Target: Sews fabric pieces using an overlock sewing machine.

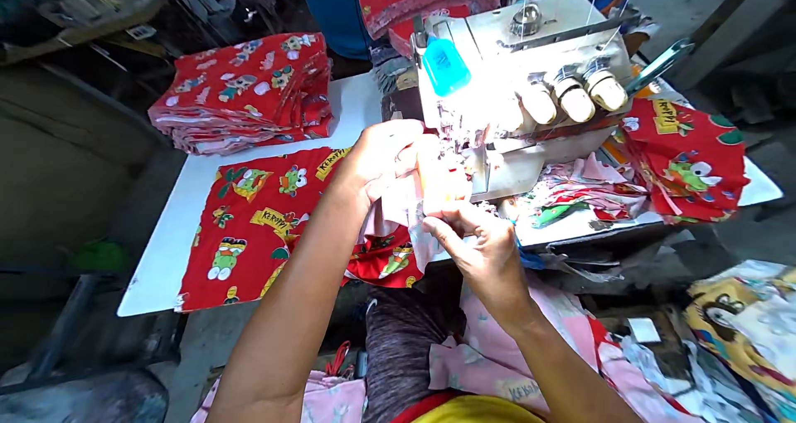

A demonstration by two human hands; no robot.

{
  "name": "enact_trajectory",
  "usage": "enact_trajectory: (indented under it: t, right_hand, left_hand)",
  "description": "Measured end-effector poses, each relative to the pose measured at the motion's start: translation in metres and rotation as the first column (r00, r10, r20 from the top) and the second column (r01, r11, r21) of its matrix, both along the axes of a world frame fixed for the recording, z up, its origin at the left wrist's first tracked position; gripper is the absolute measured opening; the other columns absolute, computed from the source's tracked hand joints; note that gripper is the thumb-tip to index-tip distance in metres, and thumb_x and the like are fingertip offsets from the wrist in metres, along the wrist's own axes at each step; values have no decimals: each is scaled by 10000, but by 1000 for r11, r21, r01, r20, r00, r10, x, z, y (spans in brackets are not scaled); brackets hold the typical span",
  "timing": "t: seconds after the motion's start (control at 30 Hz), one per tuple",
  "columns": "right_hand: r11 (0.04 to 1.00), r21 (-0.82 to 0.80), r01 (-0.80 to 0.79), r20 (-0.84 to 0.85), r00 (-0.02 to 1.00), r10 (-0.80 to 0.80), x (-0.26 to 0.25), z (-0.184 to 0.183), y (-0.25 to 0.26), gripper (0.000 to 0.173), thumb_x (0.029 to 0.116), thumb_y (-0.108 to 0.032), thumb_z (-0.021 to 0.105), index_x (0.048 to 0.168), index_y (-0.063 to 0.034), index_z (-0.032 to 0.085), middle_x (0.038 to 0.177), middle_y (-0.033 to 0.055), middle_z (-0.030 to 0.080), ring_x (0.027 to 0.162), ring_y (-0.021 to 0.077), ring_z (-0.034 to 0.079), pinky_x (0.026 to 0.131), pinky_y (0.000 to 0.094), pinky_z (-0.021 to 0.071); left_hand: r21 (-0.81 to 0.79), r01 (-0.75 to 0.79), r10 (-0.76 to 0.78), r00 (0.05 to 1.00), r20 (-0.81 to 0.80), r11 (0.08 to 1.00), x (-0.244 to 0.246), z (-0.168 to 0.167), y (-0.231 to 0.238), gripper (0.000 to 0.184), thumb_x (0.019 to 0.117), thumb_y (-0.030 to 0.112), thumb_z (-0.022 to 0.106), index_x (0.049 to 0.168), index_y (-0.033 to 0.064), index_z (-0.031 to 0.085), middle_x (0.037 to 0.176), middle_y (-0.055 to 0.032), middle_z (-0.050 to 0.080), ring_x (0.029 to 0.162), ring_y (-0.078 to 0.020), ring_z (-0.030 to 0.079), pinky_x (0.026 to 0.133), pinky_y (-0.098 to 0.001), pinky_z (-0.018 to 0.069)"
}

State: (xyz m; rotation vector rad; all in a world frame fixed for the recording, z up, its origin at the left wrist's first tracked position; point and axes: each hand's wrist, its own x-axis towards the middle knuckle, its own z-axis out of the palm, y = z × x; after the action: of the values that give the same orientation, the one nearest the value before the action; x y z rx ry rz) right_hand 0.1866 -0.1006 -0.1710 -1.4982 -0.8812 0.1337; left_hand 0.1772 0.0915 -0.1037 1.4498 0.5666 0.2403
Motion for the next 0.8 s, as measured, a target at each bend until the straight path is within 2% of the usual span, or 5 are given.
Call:
enact_trajectory:
  t: [0.27, 0.43, 0.57, 0.7, 0.8]
  right_hand:
    - [998, -43, 52, -27, 998, -53, 18, 5, 0, 98, 929, -144, 735, 1005, -84, 746, 797, -30, 708, 667, -1, 637, 615, 166, 532]
    - [997, 64, 48, 134, 989, -56, 35, 35, 23, 192, 928, -195, 710, 1090, -94, 732, 1030, 25, 686, 917, 63, 642, 765, 233, 531]
    - [989, 134, -59, 70, 996, 49, 35, 54, 30, 196, 953, -264, 708, 1070, -108, 690, 914, -10, 681, 732, 19, 627, 582, 182, 499]
    - [955, 251, -157, 75, 987, 142, 33, 51, 31, 128, 973, -149, 687, 1045, -44, 704, 926, 9, 731, 859, 38, 704, 780, 203, 595]
    - [935, 285, -212, 7, 976, 219, 30, 45, 23, 84, 983, -107, 656, 1024, -40, 685, 852, 0, 727, 778, 43, 699, 709, 192, 593]
  left_hand:
    - [-168, -57, 78, 990, 120, 984, -35, 21, -22, 245, 1082, 109, 459, 1296, 140, 574, 933, 35, 681, 822, -68, 674, 801, -239, 584]
    - [121, -172, 126, 939, 321, 978, -64, 43, -49, 244, 1054, 42, 497, 1227, 139, 639, 1000, 52, 725, 893, -65, 724, 879, -252, 603]
    - [255, -206, 81, 900, 428, 945, -76, 50, -54, 262, 1043, 51, 536, 1253, 151, 658, 997, 75, 733, 906, -40, 714, 892, -237, 586]
    - [69, -195, 152, 903, 403, 978, -61, 36, -44, 302, 1080, 70, 443, 1288, 170, 639, 942, 61, 670, 775, -20, 652, 764, -176, 566]
    - [-121, -193, 224, 912, 344, 974, -41, 18, -29, 386, 1106, 68, 344, 1447, 152, 504, 1163, 1, 684, 971, -84, 695, 893, -253, 575]
